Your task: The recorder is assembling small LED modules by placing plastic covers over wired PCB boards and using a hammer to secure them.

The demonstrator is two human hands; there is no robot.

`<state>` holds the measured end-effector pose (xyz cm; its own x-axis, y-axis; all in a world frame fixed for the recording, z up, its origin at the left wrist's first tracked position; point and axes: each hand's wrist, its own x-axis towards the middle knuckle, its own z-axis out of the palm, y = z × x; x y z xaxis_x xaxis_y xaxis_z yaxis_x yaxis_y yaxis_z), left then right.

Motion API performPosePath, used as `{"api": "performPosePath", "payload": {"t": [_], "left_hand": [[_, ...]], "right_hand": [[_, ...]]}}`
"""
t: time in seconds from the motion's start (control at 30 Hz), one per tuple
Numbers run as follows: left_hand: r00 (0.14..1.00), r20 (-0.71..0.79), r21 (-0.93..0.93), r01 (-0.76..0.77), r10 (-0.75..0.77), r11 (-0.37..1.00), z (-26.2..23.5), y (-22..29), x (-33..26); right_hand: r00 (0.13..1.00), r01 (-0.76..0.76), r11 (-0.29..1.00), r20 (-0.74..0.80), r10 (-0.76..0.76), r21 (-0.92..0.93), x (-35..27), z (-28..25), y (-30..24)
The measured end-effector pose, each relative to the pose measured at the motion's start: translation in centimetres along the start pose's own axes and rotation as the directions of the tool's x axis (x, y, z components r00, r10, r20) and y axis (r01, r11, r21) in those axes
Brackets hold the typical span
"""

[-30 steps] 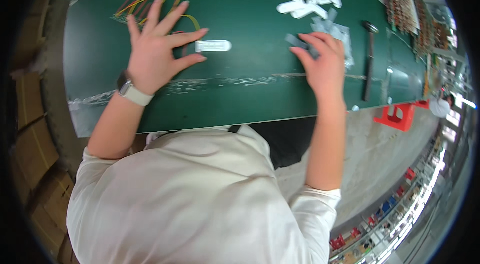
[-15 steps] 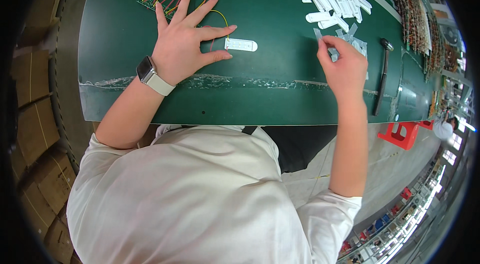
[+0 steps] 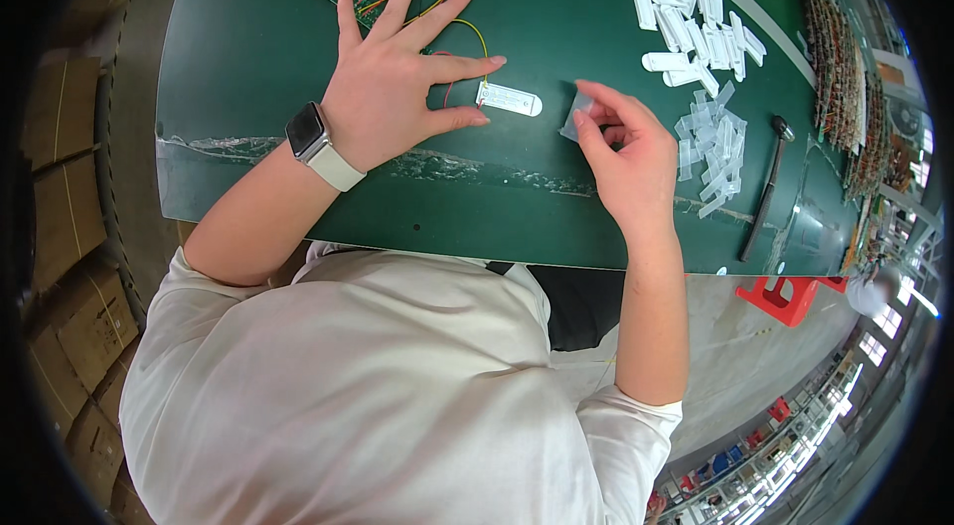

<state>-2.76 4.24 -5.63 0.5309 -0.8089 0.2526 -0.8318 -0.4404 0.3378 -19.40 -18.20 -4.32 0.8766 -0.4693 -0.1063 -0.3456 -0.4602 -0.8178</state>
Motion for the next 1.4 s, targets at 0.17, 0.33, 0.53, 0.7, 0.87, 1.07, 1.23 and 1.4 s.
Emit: {"api": "performPosePath", "payload": {"t": [0.17, 0.33, 0.53, 0.7, 0.87, 1.07, 1.23, 1.4], "left_hand": [[1.0, 0.008, -0.008, -0.001, 0.001, 1.0, 0.0, 0.0, 0.1], [1.0, 0.014, -0.005, 0.009, -0.009, 1.0, -0.1, 0.0, 0.0], [1.0, 0.01, -0.015, 0.008, -0.008, 1.0, 0.0, -0.1, 0.0], [0.999, 0.029, -0.026, 0.018, -0.017, 1.0, -0.2, 0.0, 0.0], [1.0, 0.027, -0.04, 0.017, -0.016, 0.999, -0.2, 0.0, -0.1], [1.0, 0.018, -0.027, 0.018, -0.018, 0.999, -0.1, 0.0, 0.0], [1.0, 0.012, -0.026, 0.023, -0.023, 0.999, -0.1, 0.1, 0.0], [1.0, 0.001, -0.044, 0.021, -0.021, 0.999, -0.1, 0.0, 0.0]], "right_hand": [[0.994, -0.022, 0.966, -0.101, 0.05, 0.258, -0.7, 0.6, -0.2], [0.918, 0.272, 0.95, -0.255, -0.303, -0.15, -1.1, 0.7, 0.6], [0.93, 0.263, 0.88, -0.139, -0.34, -0.396, -1.4, -2.3, 1.3], [0.827, 0.471, 0.648, 0.046, -0.56, -0.599, -1.4, -3.5, 1.1], [0.787, 0.504, 0.588, 0.056, -0.614, -0.633, -0.7, -3.2, 0.8], [0.785, 0.554, 0.694, 0.011, -0.619, -0.46, 0.3, 1.9, -3.0], [0.795, 0.539, 0.684, 0.028, -0.606, -0.491, 1.3, 4.3, -3.3], [0.82, 0.522, 0.706, 0.053, -0.57, -0.478, 1.3, 4.4, -3.0]]}}
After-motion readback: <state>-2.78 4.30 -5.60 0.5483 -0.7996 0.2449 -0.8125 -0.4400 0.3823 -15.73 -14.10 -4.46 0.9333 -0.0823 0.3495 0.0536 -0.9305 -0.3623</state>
